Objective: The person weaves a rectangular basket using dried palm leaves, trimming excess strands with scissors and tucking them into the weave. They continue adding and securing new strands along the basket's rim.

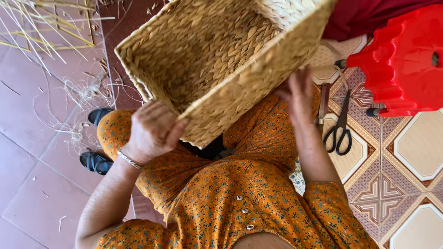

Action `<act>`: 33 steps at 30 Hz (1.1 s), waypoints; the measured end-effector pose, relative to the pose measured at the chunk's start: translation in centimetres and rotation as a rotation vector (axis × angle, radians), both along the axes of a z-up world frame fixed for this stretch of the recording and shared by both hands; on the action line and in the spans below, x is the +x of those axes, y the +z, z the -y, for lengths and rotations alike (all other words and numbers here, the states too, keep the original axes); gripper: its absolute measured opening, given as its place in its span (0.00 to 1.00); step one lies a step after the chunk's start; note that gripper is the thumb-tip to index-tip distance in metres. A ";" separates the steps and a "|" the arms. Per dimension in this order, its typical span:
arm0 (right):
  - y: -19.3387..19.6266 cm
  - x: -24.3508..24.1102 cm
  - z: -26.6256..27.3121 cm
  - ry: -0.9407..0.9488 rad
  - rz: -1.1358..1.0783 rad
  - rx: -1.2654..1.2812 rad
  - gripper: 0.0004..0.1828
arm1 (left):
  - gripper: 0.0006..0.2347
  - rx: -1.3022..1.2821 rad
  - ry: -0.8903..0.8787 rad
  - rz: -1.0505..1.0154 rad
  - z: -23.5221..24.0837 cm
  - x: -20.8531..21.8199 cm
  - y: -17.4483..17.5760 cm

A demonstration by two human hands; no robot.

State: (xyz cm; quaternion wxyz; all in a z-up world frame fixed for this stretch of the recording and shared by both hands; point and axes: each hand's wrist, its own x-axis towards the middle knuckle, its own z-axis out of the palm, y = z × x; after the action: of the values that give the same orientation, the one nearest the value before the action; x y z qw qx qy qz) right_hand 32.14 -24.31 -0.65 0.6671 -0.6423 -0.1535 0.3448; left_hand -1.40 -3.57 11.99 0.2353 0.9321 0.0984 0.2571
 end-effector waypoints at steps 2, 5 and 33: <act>0.5 -3.4 -0.9 0.163 -0.207 0.148 0.61 | 0.17 -0.067 0.080 0.051 -1.1 0.1 1.4; 0.2 -7.6 -2.9 0.347 -0.218 0.237 0.52 | 0.22 -0.204 0.205 0.115 -2.0 0.2 4.0; -11.3 3.2 -15.4 0.590 0.127 -0.138 0.23 | 0.27 0.131 0.669 -0.304 -20.1 4.3 -2.5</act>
State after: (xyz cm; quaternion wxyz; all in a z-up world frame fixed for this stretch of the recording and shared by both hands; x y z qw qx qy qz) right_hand 35.34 -8.94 -11.94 0.4819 -0.6341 -0.3509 0.4925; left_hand 2.88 16.57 9.48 0.0608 0.8891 0.4147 0.1840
